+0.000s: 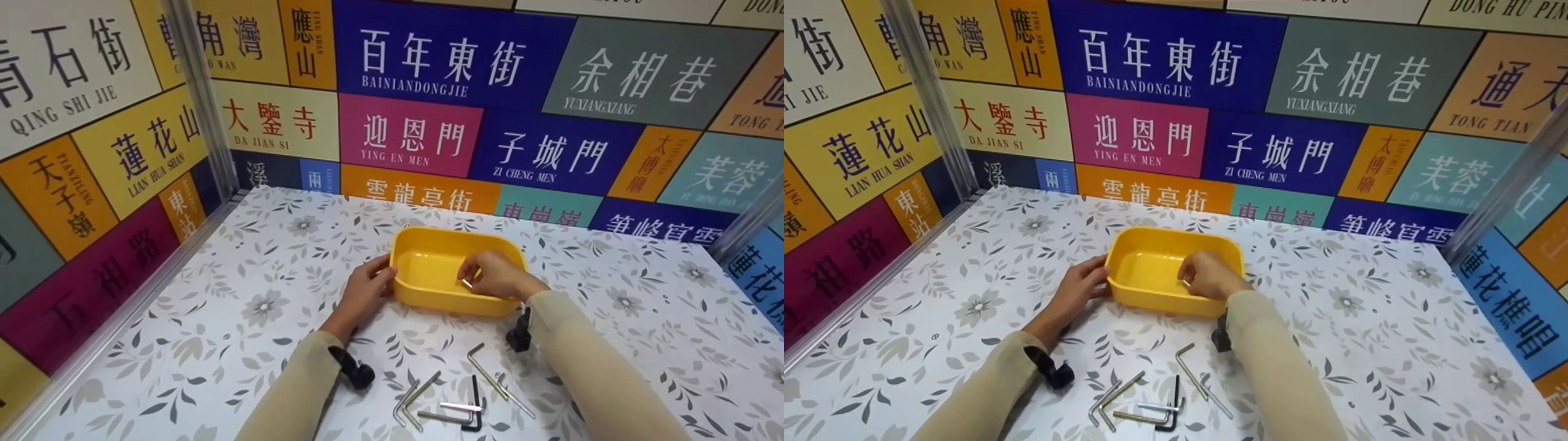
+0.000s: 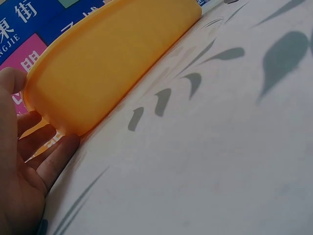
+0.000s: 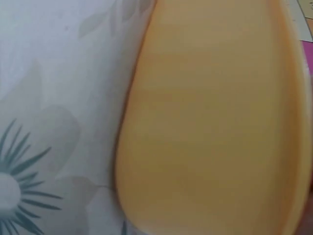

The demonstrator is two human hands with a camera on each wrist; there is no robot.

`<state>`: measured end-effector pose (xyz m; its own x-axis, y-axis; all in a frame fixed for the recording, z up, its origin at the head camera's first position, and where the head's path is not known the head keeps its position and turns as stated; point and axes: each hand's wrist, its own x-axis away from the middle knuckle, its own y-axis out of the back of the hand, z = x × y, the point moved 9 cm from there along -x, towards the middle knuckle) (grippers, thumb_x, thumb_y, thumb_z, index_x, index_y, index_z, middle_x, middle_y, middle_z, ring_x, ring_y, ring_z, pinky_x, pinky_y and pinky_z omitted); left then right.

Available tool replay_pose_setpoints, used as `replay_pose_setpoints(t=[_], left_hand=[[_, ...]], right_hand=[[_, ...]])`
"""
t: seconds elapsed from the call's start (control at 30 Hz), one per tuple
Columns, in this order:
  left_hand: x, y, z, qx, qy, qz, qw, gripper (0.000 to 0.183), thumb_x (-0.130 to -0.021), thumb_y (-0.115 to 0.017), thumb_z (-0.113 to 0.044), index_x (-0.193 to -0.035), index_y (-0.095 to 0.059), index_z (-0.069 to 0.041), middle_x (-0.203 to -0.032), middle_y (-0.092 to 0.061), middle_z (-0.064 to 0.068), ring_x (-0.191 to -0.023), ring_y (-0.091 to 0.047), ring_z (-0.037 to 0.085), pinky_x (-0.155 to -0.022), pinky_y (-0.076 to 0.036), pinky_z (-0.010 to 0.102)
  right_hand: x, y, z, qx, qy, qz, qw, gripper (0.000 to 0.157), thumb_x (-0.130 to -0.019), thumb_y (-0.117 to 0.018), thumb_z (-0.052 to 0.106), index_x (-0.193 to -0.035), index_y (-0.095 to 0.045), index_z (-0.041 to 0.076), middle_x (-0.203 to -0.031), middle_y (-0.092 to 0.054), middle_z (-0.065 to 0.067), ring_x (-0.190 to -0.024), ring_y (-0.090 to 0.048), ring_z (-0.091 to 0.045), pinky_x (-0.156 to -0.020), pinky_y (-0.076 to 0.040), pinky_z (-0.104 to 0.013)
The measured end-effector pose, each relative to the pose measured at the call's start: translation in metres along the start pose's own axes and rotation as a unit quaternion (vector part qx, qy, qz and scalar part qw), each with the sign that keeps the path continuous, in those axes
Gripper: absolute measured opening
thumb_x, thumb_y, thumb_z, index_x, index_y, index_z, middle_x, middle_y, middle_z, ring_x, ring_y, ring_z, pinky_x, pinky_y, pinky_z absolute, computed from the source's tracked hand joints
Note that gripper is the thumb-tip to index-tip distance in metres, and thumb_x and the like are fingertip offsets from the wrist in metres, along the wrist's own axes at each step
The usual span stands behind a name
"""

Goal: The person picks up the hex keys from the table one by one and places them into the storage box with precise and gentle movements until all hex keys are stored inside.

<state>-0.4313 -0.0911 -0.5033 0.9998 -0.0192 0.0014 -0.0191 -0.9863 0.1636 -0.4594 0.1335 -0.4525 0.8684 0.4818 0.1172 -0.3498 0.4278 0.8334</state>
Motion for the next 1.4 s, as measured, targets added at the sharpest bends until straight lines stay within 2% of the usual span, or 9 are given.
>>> replay_pose_setpoints(t=[0.37, 0.43, 0.53, 0.7, 0.9, 1.13, 1.27, 1.4], left_hand=[[0.000, -0.001, -0.003, 0.006, -0.012, 0.005, 0.9999, 0.053, -0.099, -0.056, -0.033, -0.148, -0.052, -0.015, -0.149, -0.057, 0.005, -0.124, -0.062, 0.020, -0.100, -0.056, 0.033], [0.000, -0.001, -0.002, 0.004, -0.006, 0.003, 1.0000, 0.053, -0.098, -0.056, -0.033, -0.148, -0.052, -0.015, -0.149, -0.057, 0.005, -0.123, -0.063, 0.019, -0.099, -0.056, 0.033], [0.000, -0.001, -0.001, 0.004, 0.003, 0.005, 1.0000, 0.053, -0.099, -0.056, -0.034, -0.149, -0.052, -0.017, -0.150, -0.056, 0.003, -0.123, -0.062, 0.019, -0.100, -0.056, 0.033], [0.000, 0.000, 0.001, 0.003, 0.012, 0.004, 0.9999, 0.052, -0.099, -0.055, -0.035, -0.149, -0.052, -0.020, -0.151, -0.055, 0.001, -0.126, -0.060, 0.018, -0.104, -0.054, 0.034], [0.000, 0.000, 0.000, 0.001, 0.009, 0.005, 0.9999, 0.052, -0.098, -0.056, -0.036, -0.148, -0.052, -0.021, -0.151, -0.054, 0.000, -0.130, -0.058, 0.018, -0.109, -0.050, 0.035], [0.000, 0.000, 0.002, 0.000, 0.009, 0.003, 1.0000, 0.052, -0.097, -0.056, -0.036, -0.147, -0.053, -0.022, -0.150, -0.056, 0.000, -0.125, -0.060, 0.017, -0.107, -0.052, 0.034], [-0.001, -0.002, 0.001, 0.016, 0.003, 0.009, 0.9998, 0.052, -0.098, -0.057, -0.033, -0.148, -0.053, -0.018, -0.149, -0.057, 0.002, -0.124, -0.061, 0.018, -0.103, -0.054, 0.034], [-0.001, 0.000, 0.001, 0.017, -0.008, 0.009, 0.9998, 0.052, -0.098, -0.057, -0.031, -0.147, -0.053, -0.015, -0.149, -0.057, 0.005, -0.124, -0.062, 0.020, -0.100, -0.056, 0.034]], right_hand=[[-0.006, -0.002, -0.004, 0.025, 0.000, 0.007, 1.000, 0.024, -0.077, -0.067, -0.004, -0.098, -0.075, 0.005, -0.091, -0.070, -0.011, -0.085, -0.056, -0.020, -0.075, -0.048, -0.027], [-0.007, -0.002, -0.006, 0.021, -0.011, 0.010, 1.000, 0.025, -0.078, -0.067, -0.003, -0.099, -0.076, 0.006, -0.093, -0.071, -0.010, -0.086, -0.056, -0.021, -0.075, -0.048, -0.027], [-0.007, -0.002, -0.010, 0.009, -0.032, 0.016, 0.999, 0.027, -0.078, -0.068, -0.003, -0.102, -0.076, 0.007, -0.096, -0.071, -0.010, -0.088, -0.056, -0.022, -0.075, -0.049, -0.026], [-0.011, -0.002, -0.011, 0.000, -0.035, 0.013, 0.999, 0.032, -0.075, -0.065, -0.007, -0.103, -0.074, 0.005, -0.097, -0.071, -0.012, -0.087, -0.057, -0.022, -0.070, -0.049, -0.025], [-0.012, 0.000, -0.015, 0.008, -0.041, -0.012, 0.999, 0.030, -0.078, -0.064, -0.008, -0.103, -0.074, 0.007, -0.098, -0.071, -0.010, -0.088, -0.058, -0.022, -0.076, -0.051, -0.027], [-0.010, -0.001, -0.014, -0.009, -0.051, -0.013, 0.999, 0.029, -0.081, -0.068, -0.007, -0.108, -0.073, 0.004, -0.101, -0.071, -0.012, -0.088, -0.059, -0.023, -0.078, -0.055, -0.028], [-0.008, 0.004, -0.007, 0.012, -0.027, -0.023, 0.999, 0.028, -0.082, -0.069, -0.005, -0.110, -0.072, 0.000, -0.102, -0.072, -0.015, -0.089, -0.062, -0.023, -0.082, -0.057, -0.034], [-0.002, 0.015, 0.008, 0.048, 0.022, -0.048, 0.997, 0.027, -0.085, -0.069, -0.001, -0.112, -0.071, -0.003, -0.104, -0.074, -0.019, -0.092, -0.068, -0.028, -0.089, -0.058, -0.045]])
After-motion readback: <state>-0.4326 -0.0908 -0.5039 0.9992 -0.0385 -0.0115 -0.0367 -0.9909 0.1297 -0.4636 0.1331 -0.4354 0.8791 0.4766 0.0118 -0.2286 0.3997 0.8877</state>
